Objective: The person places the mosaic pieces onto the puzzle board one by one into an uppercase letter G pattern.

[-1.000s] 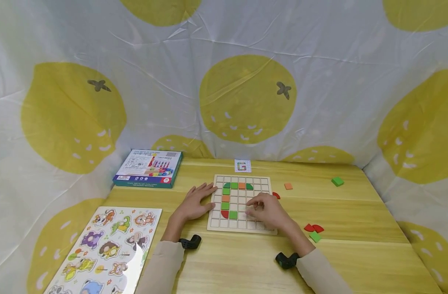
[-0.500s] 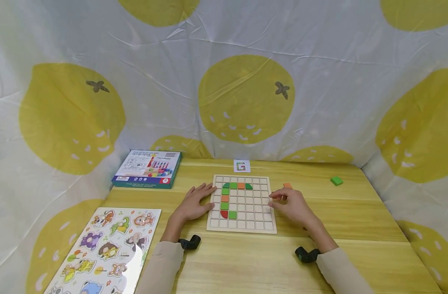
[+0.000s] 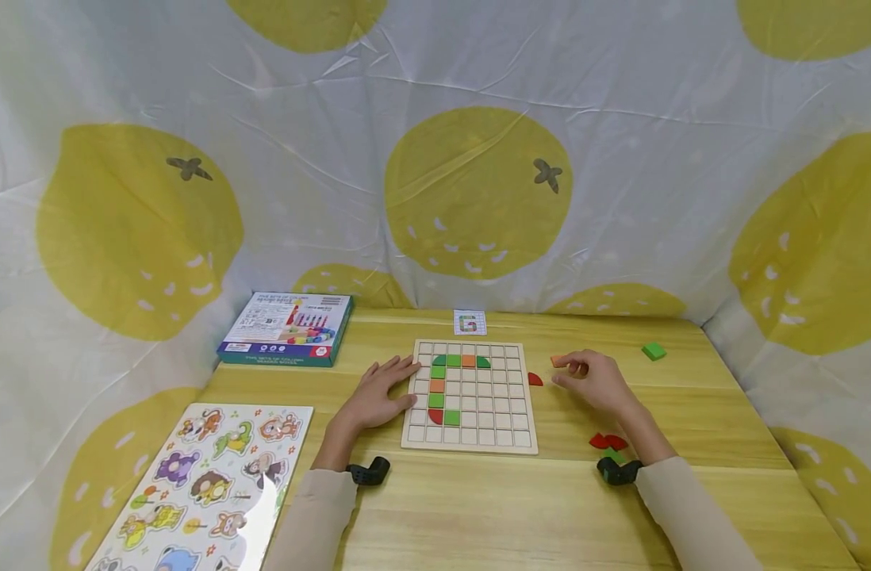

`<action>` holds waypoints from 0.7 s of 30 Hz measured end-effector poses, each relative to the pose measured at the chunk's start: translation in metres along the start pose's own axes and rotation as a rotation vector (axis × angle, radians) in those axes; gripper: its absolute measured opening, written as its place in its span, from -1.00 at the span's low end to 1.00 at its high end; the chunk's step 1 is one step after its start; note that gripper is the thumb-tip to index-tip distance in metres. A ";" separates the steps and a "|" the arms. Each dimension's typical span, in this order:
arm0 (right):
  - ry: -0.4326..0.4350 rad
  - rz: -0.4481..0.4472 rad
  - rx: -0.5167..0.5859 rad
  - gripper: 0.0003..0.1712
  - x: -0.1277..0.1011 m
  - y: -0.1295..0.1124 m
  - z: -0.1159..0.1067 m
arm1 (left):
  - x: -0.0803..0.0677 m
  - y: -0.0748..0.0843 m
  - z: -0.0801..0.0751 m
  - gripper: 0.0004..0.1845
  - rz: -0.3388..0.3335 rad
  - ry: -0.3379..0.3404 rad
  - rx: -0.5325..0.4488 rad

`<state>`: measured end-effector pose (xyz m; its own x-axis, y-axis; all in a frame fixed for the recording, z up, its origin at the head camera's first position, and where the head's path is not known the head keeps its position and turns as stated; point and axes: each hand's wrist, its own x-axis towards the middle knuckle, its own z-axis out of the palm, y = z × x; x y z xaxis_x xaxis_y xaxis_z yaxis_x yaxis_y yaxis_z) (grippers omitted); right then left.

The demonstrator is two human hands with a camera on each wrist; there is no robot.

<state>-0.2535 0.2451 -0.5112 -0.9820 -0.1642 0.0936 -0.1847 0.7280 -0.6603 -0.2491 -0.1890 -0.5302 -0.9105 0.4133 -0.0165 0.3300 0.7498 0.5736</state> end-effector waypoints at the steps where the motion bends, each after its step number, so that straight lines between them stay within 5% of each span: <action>1: -0.004 0.004 -0.006 -0.64 0.003 0.003 -0.002 | 0.000 0.000 0.000 -0.32 0.003 0.002 0.000; 10: -0.121 0.042 -0.013 -0.52 0.028 0.031 -0.015 | 0.001 0.002 -0.002 -0.31 0.006 -0.011 0.008; 21: -0.174 0.025 -0.032 -0.61 0.036 0.027 -0.017 | 0.000 0.003 -0.003 -0.31 0.007 -0.009 -0.002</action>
<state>-0.2940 0.2698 -0.5130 -0.9650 -0.2566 -0.0543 -0.1645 0.7535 -0.6366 -0.2487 -0.1882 -0.5265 -0.9056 0.4236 -0.0200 0.3361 0.7458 0.5752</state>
